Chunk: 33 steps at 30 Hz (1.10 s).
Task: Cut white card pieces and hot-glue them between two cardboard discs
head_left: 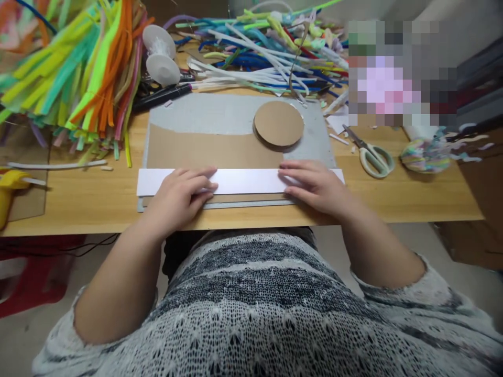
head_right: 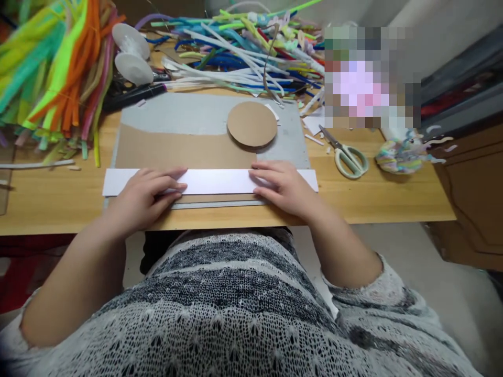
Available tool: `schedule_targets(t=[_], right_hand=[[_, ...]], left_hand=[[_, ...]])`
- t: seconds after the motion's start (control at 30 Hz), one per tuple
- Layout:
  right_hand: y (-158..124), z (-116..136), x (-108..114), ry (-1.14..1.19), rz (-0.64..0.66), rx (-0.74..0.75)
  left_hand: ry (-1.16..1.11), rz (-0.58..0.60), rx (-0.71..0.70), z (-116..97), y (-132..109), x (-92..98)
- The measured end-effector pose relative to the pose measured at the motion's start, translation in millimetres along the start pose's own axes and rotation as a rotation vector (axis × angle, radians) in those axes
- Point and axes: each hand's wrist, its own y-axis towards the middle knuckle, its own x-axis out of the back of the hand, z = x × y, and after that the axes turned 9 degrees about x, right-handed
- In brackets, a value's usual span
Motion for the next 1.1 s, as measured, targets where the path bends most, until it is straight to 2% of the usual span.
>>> schedule_targets(t=[0.17,0.37,0.8,1.1], right_hand=[[14,11,-22,-0.017,0.023,0.054],[25,19,-34,-0.016,-0.004,0.094],[26,9,-35,0.072,0.006,0.100],[30,7,-33,0.032,0.040,0.120]], left_hand=[[-0.006,-0.008,0.006,1,-1,-0.7],[-0.002,-0.002,-0.004,2,-2,-1.1],[0.029,-0.006,-0.021,0,-3,0.2],[0.014,0.003,-0.011,-1,-2,-0.3]])
